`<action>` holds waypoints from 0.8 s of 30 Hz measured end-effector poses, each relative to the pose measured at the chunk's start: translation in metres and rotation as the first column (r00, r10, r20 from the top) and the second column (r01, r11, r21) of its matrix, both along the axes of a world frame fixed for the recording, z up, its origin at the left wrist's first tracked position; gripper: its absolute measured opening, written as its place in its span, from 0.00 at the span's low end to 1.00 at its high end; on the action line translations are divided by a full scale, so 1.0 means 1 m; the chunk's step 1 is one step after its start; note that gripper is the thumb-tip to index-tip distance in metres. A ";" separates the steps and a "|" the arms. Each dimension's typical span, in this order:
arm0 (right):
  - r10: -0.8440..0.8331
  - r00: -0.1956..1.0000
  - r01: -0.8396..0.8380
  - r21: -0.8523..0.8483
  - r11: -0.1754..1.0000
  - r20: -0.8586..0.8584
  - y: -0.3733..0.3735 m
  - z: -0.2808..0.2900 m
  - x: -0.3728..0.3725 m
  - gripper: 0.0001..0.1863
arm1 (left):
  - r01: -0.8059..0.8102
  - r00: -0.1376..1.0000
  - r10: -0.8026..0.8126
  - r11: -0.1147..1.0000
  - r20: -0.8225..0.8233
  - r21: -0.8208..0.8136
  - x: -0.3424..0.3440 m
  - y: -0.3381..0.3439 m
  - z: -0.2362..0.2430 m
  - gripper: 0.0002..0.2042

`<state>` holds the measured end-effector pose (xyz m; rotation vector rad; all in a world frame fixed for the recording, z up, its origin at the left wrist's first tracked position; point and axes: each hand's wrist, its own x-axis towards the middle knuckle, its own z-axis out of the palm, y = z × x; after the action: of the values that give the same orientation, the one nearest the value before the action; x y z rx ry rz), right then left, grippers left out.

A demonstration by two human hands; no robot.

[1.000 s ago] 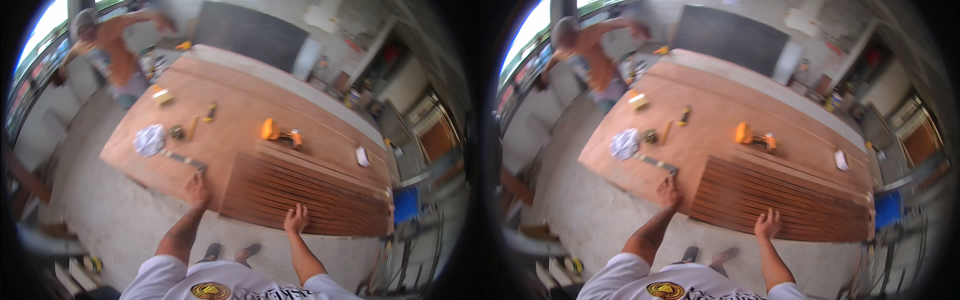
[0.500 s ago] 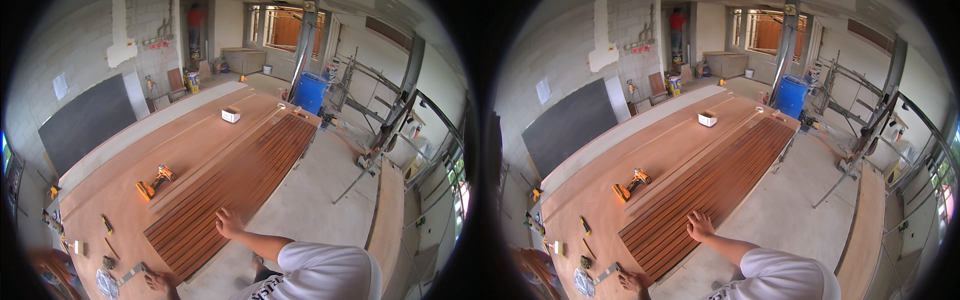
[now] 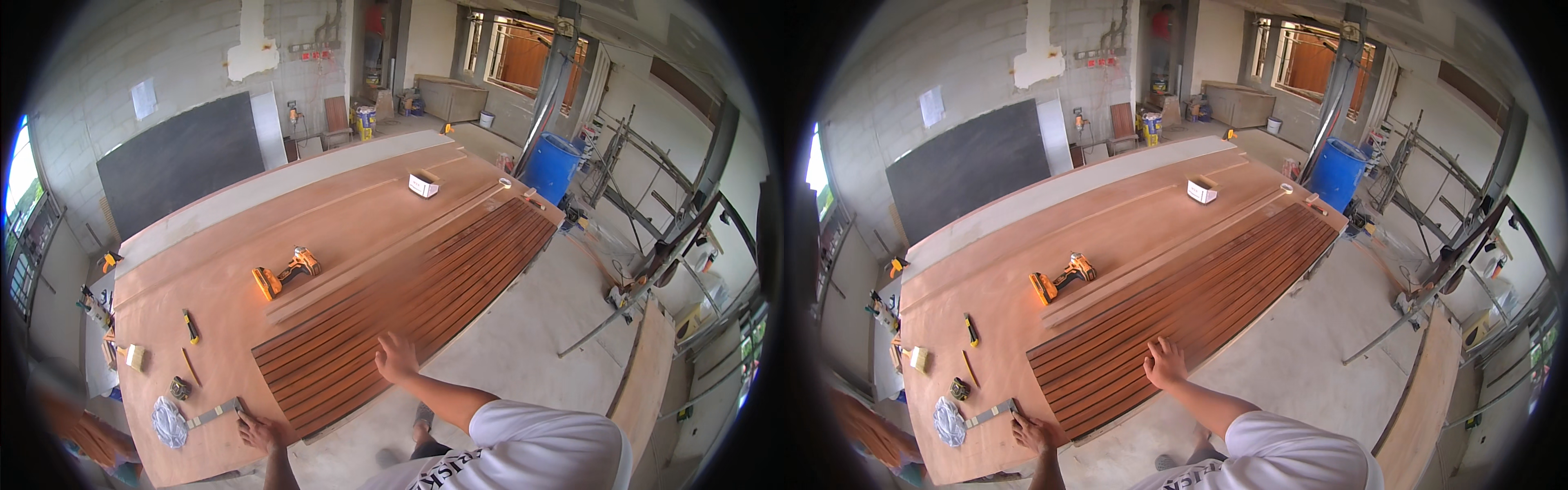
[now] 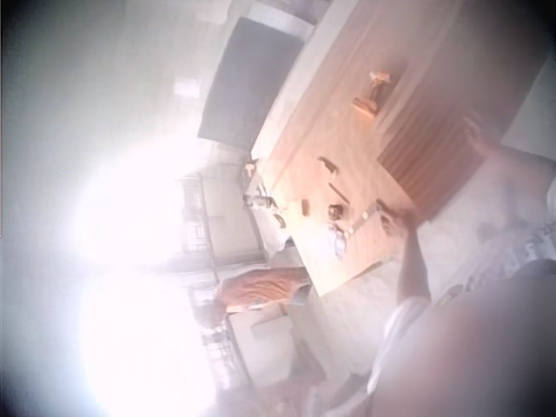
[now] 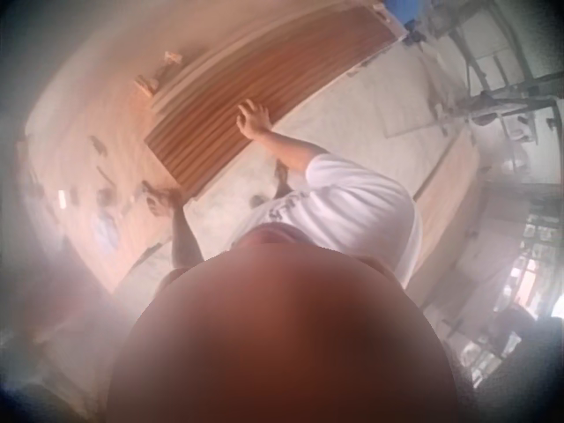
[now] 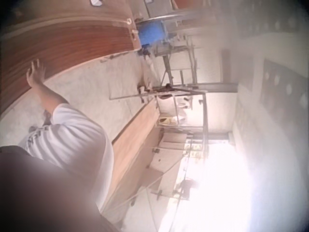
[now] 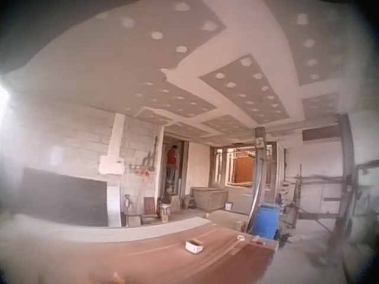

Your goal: The person uses a utility knife and a metal ruler to score and cut a stack of thin wooden slats on a workbench. They repeatedly align the ruler, score along the edge, and separate the cut pieces. Another person is present in the background.

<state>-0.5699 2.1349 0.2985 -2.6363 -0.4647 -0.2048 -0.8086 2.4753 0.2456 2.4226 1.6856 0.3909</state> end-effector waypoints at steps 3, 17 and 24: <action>0.002 1.000 -0.002 -0.008 1.000 0.019 0.000 0.000 -0.002 0.27 | 0.007 1.000 -0.007 1.000 0.001 -0.024 -0.001 -0.001 0.004 0.33; -0.042 0.999 0.039 -0.193 0.980 -0.010 0.000 -0.005 0.011 0.27 | 0.031 0.976 0.007 0.984 0.215 -0.174 0.003 -0.010 0.008 0.37; -0.092 0.996 0.090 -0.302 0.949 0.009 0.001 -0.012 0.014 0.27 | 0.000 0.971 0.010 0.999 0.240 -0.040 0.002 -0.014 0.011 0.31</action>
<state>-0.5557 2.1356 0.2868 -2.9610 -0.3991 -0.1661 -0.8065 2.4617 0.2569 2.2391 1.5804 0.6181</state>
